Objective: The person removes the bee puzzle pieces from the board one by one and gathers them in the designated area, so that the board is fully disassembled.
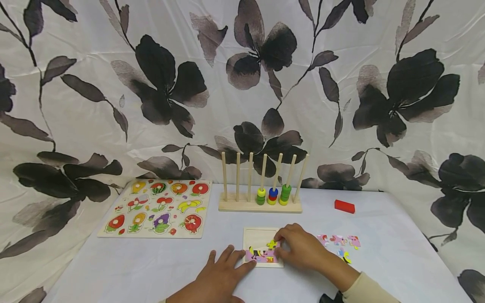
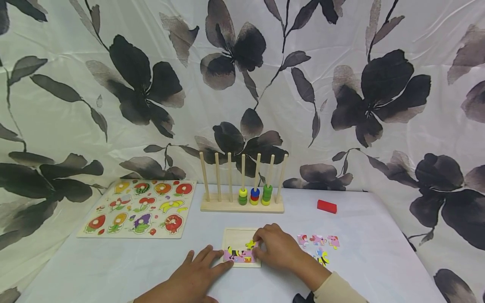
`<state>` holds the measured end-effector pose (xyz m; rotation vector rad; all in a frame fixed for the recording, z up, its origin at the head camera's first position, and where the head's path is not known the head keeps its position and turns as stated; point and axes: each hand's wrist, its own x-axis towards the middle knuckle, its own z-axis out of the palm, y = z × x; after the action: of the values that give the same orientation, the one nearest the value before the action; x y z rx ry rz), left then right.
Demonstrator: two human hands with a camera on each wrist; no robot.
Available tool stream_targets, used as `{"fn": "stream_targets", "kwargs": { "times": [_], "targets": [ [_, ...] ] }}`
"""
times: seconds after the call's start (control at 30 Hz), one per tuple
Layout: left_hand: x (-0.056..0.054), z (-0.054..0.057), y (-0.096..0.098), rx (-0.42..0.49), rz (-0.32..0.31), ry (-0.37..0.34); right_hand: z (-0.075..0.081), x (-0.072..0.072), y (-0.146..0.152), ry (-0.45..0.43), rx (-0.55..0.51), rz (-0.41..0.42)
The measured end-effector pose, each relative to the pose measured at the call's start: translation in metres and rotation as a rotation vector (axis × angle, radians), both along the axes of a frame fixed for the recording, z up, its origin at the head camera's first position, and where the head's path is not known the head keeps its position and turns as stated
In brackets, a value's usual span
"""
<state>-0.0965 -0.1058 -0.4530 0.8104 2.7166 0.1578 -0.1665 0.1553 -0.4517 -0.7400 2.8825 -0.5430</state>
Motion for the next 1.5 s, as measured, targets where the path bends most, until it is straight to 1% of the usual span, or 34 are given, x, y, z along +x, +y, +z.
{"fn": "stream_targets", "kwargs": {
  "times": [0.2, 0.33, 0.67, 0.9, 1.13, 1.27, 1.4, 1.5],
  "targets": [
    [0.001, -0.001, -0.001, 0.013, 0.003, -0.011, -0.001, 0.003, 0.006, 0.008, 0.029, -0.021],
    [0.001, 0.0, -0.001, 0.009, 0.007, -0.015, -0.001, 0.006, 0.011, 0.009, 0.029, -0.027],
    [0.002, 0.001, -0.001, 0.019, -0.009, -0.006, -0.001, 0.011, 0.021, -0.031, 0.042, -0.059],
    [0.002, 0.001, -0.002, 0.025, -0.016, -0.002, 0.001, 0.015, 0.03, 0.003, 0.043, -0.083],
    [0.003, 0.001, -0.002, 0.04, -0.019, 0.015, -0.001, 0.016, 0.044, 0.049, 0.042, -0.113],
    [0.002, 0.001, -0.002, 0.043, -0.012, 0.009, -0.002, 0.017, 0.052, 0.058, 0.04, -0.115],
    [0.001, 0.001, -0.001, 0.039, 0.003, -0.011, -0.001, 0.019, 0.06, 0.046, 0.038, -0.143],
    [0.001, 0.001, 0.0, 0.032, 0.009, -0.011, -0.001, 0.02, 0.067, 0.045, 0.034, -0.161]
  ]
}}
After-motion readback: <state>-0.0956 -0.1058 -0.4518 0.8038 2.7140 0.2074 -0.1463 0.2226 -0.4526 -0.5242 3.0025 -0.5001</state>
